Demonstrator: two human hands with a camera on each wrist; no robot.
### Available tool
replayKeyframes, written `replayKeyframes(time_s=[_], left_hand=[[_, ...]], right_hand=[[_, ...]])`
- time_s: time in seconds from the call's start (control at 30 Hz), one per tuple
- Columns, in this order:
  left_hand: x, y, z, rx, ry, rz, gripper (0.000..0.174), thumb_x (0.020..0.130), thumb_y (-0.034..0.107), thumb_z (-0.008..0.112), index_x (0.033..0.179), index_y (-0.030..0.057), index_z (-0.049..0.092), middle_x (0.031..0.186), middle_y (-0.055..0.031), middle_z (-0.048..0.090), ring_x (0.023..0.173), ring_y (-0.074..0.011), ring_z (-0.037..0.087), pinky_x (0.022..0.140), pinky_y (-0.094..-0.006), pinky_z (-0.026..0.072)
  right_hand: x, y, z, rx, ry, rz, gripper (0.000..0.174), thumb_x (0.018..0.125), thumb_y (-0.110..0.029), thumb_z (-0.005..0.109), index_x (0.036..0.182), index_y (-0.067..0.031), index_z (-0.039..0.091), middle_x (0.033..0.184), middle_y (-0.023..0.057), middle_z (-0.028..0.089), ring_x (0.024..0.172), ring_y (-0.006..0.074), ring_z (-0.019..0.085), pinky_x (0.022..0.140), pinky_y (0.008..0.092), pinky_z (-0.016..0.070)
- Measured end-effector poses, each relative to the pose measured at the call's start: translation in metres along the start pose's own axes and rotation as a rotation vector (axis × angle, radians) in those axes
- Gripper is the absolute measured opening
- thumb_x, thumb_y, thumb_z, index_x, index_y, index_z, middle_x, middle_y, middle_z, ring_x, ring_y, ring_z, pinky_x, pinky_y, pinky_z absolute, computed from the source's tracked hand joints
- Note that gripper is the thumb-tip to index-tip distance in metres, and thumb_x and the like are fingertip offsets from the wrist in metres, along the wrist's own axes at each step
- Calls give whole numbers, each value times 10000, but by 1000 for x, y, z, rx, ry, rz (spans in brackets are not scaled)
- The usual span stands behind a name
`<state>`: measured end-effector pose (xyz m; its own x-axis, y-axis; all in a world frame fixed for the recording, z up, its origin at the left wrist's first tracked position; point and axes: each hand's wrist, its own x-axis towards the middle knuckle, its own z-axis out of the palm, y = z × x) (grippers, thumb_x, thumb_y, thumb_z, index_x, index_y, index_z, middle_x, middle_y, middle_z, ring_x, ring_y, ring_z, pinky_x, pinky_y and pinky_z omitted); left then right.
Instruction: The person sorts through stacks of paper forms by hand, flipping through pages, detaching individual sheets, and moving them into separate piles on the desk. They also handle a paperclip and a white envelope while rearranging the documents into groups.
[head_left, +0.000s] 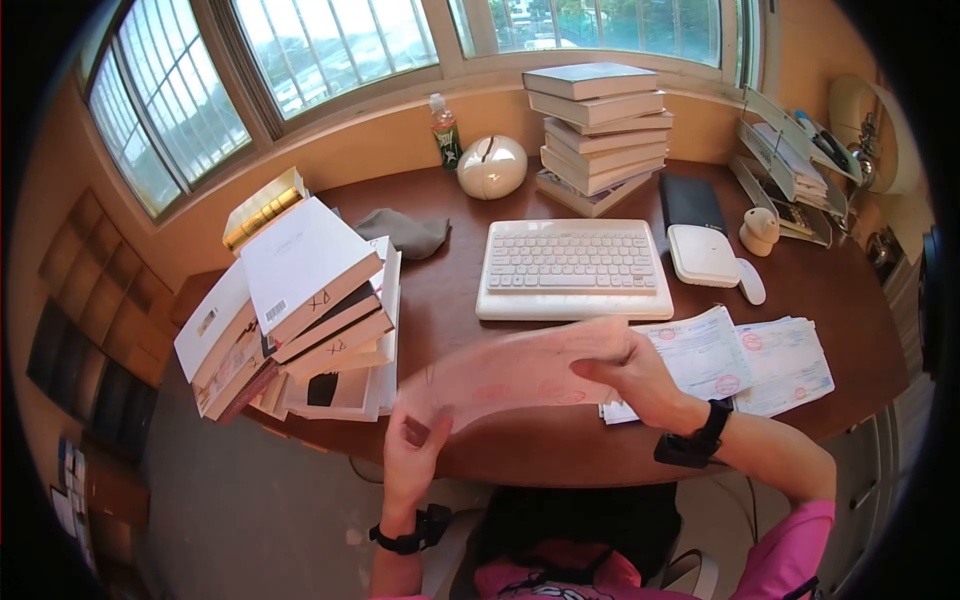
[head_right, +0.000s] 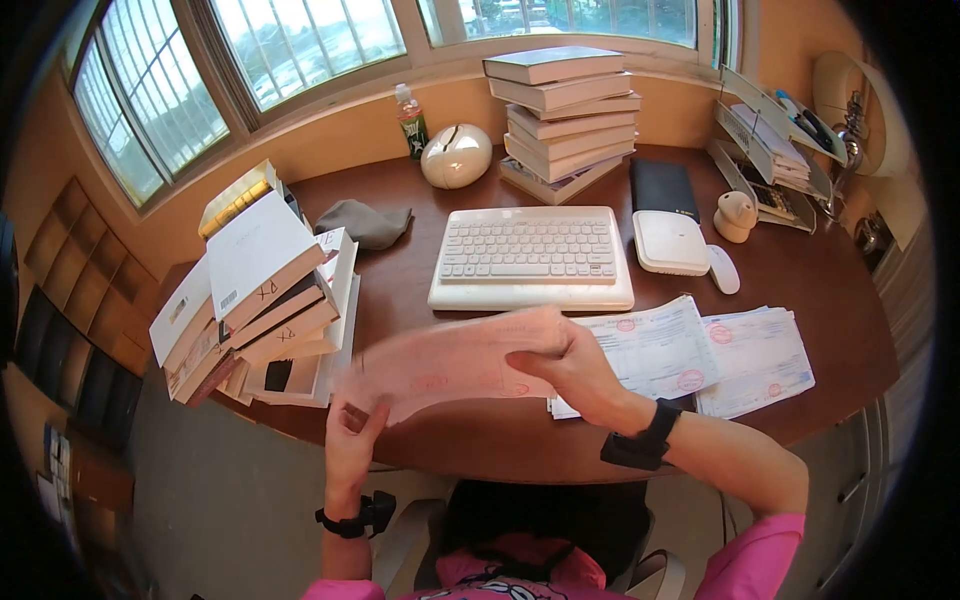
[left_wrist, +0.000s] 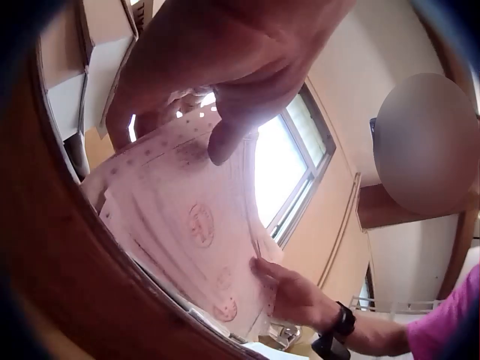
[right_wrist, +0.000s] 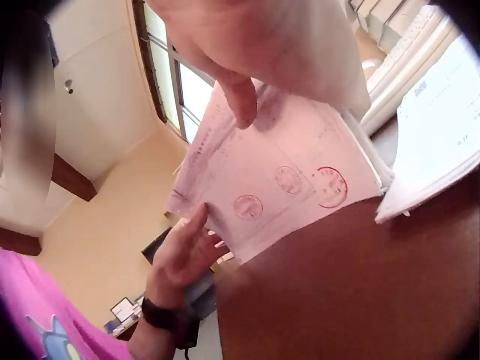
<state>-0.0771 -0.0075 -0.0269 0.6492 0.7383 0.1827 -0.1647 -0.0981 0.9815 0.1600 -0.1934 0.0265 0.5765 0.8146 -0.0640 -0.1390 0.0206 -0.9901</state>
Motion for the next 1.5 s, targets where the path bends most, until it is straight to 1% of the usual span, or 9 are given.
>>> replayKeyframes(time_s=[0.4, 0.53, 0.7, 0.83, 1.07, 1.17, 1.27, 1.3, 1.5], left_hand=[[4, -5, 1, 400, -307, -22, 286, 918, 91, 709, 1179, -5, 644, 1094, -61, 683, 936, -93, 612, 829, -242, 494], [8, -7, -3, 487, -155, 85, 262, 950, 114, 651, 1192, 13, 657, 958, -92, 725, 903, -98, 640, 823, -277, 507], [10, -11, 4, 35, -93, 43, 338, 1013, 197, 588, 1226, -65, 597, 1090, -104, 698, 884, -176, 676, 753, -325, 562], [14, 4, 11, -180, -126, -330, 306, 1010, 192, 580, 1203, -45, 564, 1050, -132, 686, 806, -224, 708, 552, -352, 621], [3, -13, 21, 70, -361, -358, 284, 950, 26, 566, 1215, -60, 512, 1034, -126, 663, 689, -183, 669, 432, -258, 512], [-3, -22, 8, 79, -294, -366, 294, 967, 36, 530, 1248, -44, 493, 1038, -129, 664, 689, -172, 657, 421, -262, 497], [-9, -20, 1, 35, -173, -373, 332, 974, 39, 518, 1294, -24, 456, 1062, -134, 659, 695, -176, 662, 405, -261, 488], [-23, 13, 16, 136, -245, -278, 422, 993, 317, 582, 1261, -7, 557, 1006, -37, 643, 712, -111, 561, 554, -247, 435], [-4, -39, -4, 66, -70, -289, 371, 978, 48, 512, 1334, -6, 421, 1073, -142, 652, 678, -179, 660, 380, -261, 475]], right_hand=[[19, 31, -9, 64, -231, 141, 382, 792, -38, 789, 1153, 19, 676, 1079, 85, 702, 967, 164, 643, 912, 288, 500], [26, 32, -21, -22, -245, 146, 419, 809, -55, 782, 1199, 25, 651, 1137, 87, 689, 1029, 165, 632, 944, 298, 485], [18, 22, -22, 36, -328, 148, 489, 826, -137, 791, 1251, 30, 617, 1208, 93, 663, 1087, 161, 608, 964, 282, 466], [12, 23, -27, -62, -260, 118, 526, 841, -174, 778, 1274, 56, 588, 1251, 120, 642, 1079, 175, 610, 987, 278, 449], [-11, 19, -33, -283, -126, 286, 548, 923, -326, 681, 1173, 116, 474, 914, 187, 659, 756, 246, 701, 468, 333, 563], [-35, -7, -52, -339, -105, 294, 537, 925, -343, 675, 1167, 98, 486, 882, 182, 674, 703, 246, 696, 535, 339, 573], [-70, -31, -118, -930, -49, -101, 467, 902, -325, 701, 1163, 22, 531, 850, 178, 698, 756, 292, 695, 692, 391, 548], [-79, -33, -149, -1106, 9, -156, 452, 904, -338, 703, 1170, -9, 543, 854, 133, 700, 739, 269, 687, 698, 357, 539], [-159, -37, -273, -1294, 274, -4, 696, 793, -419, 792, 1289, -2, 540, 1262, 205, 587, 1196, 342, 548, 1026, 383, 437]])
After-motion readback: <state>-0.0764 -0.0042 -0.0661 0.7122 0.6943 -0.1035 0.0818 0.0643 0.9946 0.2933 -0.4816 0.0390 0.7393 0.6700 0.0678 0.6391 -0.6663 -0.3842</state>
